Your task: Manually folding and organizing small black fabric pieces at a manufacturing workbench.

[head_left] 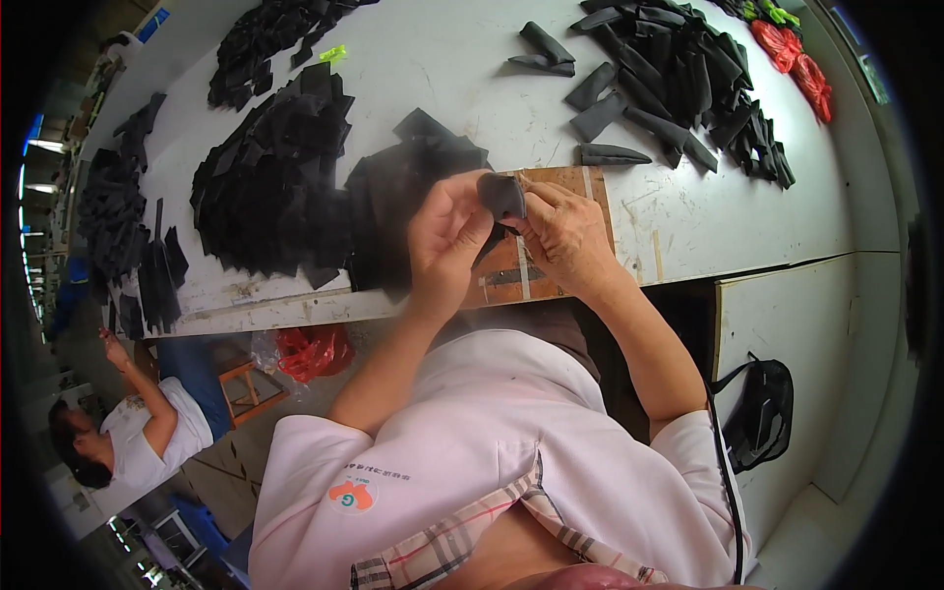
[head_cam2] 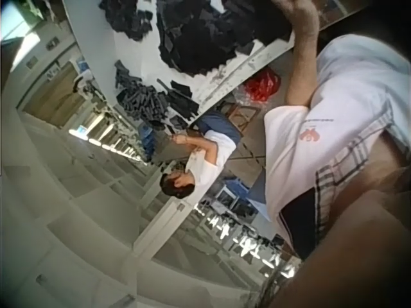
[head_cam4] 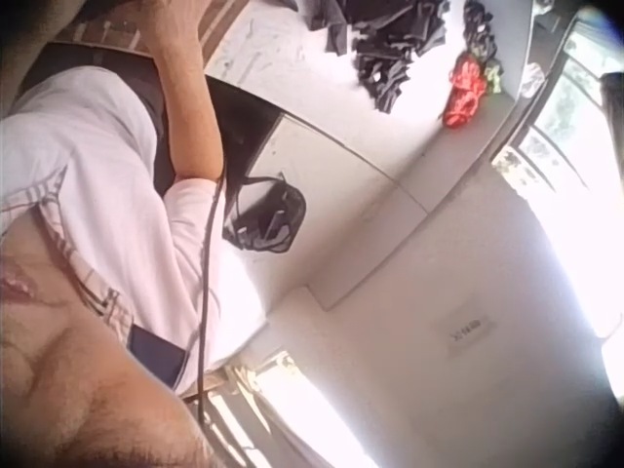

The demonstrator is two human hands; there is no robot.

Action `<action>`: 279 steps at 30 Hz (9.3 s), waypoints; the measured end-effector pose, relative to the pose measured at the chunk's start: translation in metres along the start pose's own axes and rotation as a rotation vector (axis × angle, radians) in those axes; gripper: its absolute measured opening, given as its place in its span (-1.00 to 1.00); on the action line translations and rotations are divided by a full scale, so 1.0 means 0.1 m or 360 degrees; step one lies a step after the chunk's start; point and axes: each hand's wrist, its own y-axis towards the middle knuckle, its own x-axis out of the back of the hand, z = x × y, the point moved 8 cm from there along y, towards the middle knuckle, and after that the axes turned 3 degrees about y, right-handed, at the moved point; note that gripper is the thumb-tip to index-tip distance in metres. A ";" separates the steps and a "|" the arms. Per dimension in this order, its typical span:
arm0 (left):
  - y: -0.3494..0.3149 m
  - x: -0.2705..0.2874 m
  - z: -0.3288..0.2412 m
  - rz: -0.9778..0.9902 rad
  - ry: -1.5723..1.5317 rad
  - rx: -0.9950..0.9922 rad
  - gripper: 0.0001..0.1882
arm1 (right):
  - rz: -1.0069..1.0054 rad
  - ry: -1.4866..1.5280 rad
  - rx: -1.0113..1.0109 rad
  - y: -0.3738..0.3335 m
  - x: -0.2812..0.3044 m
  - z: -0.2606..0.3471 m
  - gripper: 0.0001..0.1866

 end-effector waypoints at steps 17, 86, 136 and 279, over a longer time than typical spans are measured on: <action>0.18 -0.20 -0.20 0.0105 0.0449 -0.0129 -0.89 | 0.0027 0.0330 -0.0091 0.00 0.02 -0.05 -0.88; -0.22 0.28 0.01 0.0239 0.0196 0.0631 -0.70 | 0.0074 0.0979 -0.0570 -0.31 -0.05 0.09 -0.88; -0.36 0.34 0.17 -0.0238 -0.0147 0.0608 -0.79 | -0.0205 0.2581 -0.1217 -0.42 -0.55 -0.04 -0.83; 0.53 0.77 0.16 -0.0439 0.1061 0.0129 -0.86 | -0.0053 0.0631 -0.0167 0.05 0.25 0.04 -0.91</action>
